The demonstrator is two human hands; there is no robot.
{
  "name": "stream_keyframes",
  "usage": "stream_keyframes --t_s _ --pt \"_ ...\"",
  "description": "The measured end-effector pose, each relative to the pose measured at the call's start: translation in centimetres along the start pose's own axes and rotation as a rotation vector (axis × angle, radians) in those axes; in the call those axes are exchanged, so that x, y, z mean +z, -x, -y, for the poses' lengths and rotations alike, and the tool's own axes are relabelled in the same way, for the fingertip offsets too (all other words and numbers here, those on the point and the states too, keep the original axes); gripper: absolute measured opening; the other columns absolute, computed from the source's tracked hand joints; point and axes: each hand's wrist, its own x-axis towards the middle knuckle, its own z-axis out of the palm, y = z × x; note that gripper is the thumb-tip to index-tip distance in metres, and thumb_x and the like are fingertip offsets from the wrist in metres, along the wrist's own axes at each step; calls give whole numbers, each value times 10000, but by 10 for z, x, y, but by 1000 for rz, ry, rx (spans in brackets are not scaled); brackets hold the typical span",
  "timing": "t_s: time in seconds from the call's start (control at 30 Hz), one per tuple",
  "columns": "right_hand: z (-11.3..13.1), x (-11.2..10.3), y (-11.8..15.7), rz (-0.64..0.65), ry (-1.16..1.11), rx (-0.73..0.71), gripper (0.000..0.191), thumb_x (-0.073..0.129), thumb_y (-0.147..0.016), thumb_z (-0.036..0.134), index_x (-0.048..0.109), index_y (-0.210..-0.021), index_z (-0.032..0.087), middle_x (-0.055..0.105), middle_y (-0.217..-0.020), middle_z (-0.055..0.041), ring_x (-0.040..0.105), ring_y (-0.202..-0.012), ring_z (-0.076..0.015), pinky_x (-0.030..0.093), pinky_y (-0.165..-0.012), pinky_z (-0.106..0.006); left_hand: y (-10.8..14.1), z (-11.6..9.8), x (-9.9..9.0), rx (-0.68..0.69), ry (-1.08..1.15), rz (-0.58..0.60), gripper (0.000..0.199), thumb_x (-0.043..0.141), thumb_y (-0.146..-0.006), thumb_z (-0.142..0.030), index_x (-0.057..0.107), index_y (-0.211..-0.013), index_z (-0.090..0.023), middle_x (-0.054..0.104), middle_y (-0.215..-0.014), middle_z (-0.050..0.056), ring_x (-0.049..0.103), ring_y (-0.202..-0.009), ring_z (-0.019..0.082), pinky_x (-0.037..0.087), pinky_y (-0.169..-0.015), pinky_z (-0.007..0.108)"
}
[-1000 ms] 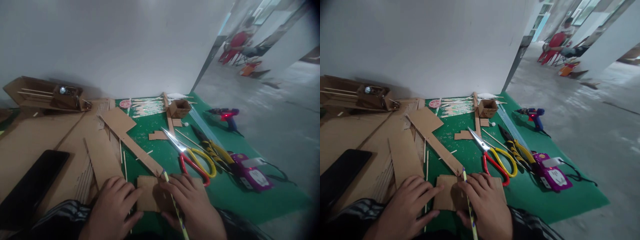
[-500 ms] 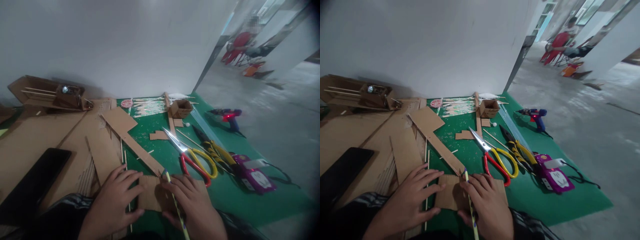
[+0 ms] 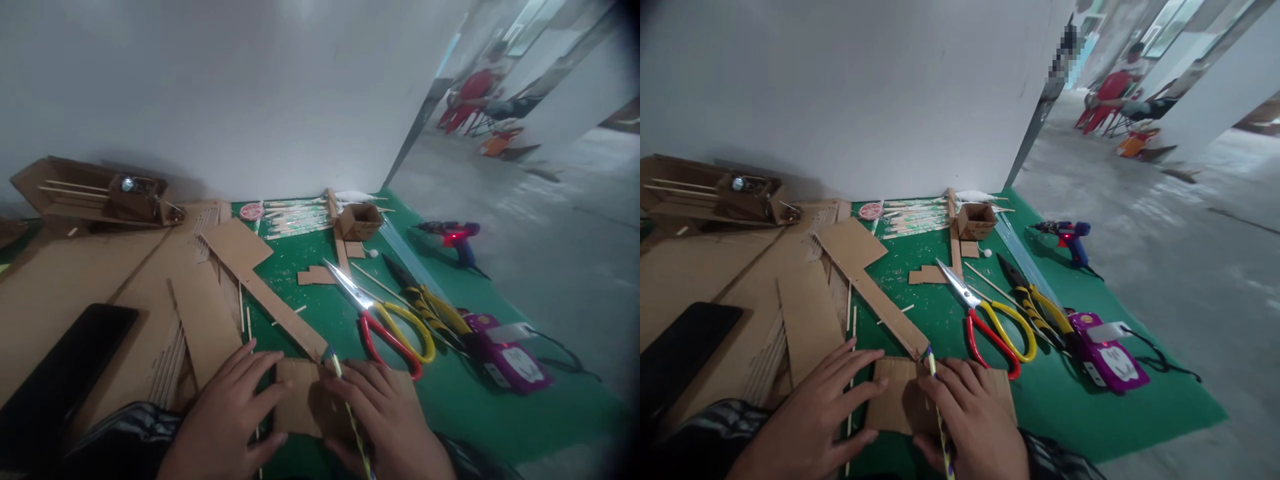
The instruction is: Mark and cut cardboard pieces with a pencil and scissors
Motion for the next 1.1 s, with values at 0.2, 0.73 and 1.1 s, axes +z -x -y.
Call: stream_keyframes --t_s 0.2,0.73,1.1 --pt "-3 2 2 20 43 -34 395 777 -748 376 659 -1096 232 753 -1138 -11 671 -1022 -234 441 -899 -324 -12 5 -9 132 -117 -85 266 636 -853 -455 683 -1025 -258 722 -1143 23 621 -1058 195 368 -1047 365" --pt "-23 1 2 112 129 -172 299 411 -1029 329 662 -1156 230 737 -1200 -26 681 -1046 -205 483 -870 -321 -15 17 4 188 -149 -114 311 538 -926 -522 696 -962 -256 715 -1090 23 591 -1023 168 153 -1183 350" --pt "-24 2 3 155 206 -218 276 545 -946 325 648 -1169 200 741 -1187 -51 693 -1015 -236 510 -839 -341 -4 7 20 124 -112 -141 273 535 -957 -435 695 -1027 -225 705 -913 -36 572 -914 148 215 -1148 305"
